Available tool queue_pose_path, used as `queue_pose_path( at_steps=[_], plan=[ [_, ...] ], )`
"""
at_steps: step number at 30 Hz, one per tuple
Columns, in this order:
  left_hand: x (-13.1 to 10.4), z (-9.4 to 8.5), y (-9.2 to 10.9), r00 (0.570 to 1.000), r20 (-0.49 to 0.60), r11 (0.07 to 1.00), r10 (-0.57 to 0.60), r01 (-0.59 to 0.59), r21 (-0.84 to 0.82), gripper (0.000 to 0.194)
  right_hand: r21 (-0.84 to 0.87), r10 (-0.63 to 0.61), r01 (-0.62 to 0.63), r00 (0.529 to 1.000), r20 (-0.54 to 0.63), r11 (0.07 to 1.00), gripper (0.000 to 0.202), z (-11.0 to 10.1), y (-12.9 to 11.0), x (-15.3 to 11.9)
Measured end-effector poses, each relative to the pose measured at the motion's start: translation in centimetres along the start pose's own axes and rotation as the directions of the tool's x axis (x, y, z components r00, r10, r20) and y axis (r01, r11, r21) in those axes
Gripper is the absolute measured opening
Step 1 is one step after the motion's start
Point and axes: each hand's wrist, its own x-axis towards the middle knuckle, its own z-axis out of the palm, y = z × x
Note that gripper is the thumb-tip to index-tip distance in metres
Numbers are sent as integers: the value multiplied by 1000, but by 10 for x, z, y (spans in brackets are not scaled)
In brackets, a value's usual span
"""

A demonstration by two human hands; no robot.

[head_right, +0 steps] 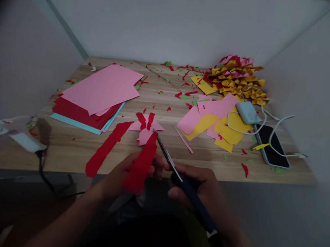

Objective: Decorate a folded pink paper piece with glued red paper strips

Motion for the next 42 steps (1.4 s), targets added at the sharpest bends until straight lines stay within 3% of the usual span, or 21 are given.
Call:
queue_pose_path(
  at_steps=[3, 8, 10, 12, 17, 23, 27, 33, 35, 39, 40, 42],
  plan=[
    [3, 0, -5, 999, 46, 994, -20, 25, -107, 39, 19, 39, -38, 998, -49, 999, 54, 0, 2, -3],
    [4, -10, -11, 989, -133, 972, -58, 26, -233, 50, 8, 88, -87, 989, -120, 996, 54, 1, 11, -6],
    [3, -10, -11, 988, -126, 971, -90, 59, -230, 56, 4, 112, -112, 981, -159, 994, 54, 0, 14, -7],
    [3, -7, -10, 986, -114, 985, -125, 110, -132, 53, -7, 151, -156, 968, -200, 988, 55, -2, 17, -8],
    [9, 5, -14, 969, -235, 989, -77, 103, 101, 42, -45, 217, -241, 930, -297, 969, 54, -15, 30, -23],
    [19, 3, -27, 969, -235, 950, -81, 147, 277, 31, 357, 257, -188, 954, -155, 915, 56, -24, 53, -52],
    [23, 2, -24, 960, -273, 839, -62, 199, 507, 29, 420, 260, -158, 945, -198, 894, 55, -17, 56, -56],
    [26, 9, -18, 965, -263, 667, 18, 184, 722, 39, 446, 358, -184, 867, -346, 876, 44, -1, 59, -52],
    [24, 13, -18, 967, -249, 541, 58, 179, 822, 37, 425, 327, -165, 881, -343, 890, 46, 3, 62, -52],
    [8, 26, -13, 971, -203, -31, 124, 208, 978, 45, 396, 292, -173, 919, -264, 902, 49, 7, 67, -52],
    [2, 28, -10, 973, -170, -149, 154, 193, 970, 49, 391, 291, -177, 922, -255, 903, 49, 8, 67, -52],
    [-9, 27, -5, 974, -82, -298, 212, 144, 944, 47, 379, 291, -185, 925, -244, 907, 49, 13, 68, -52]
  ],
)
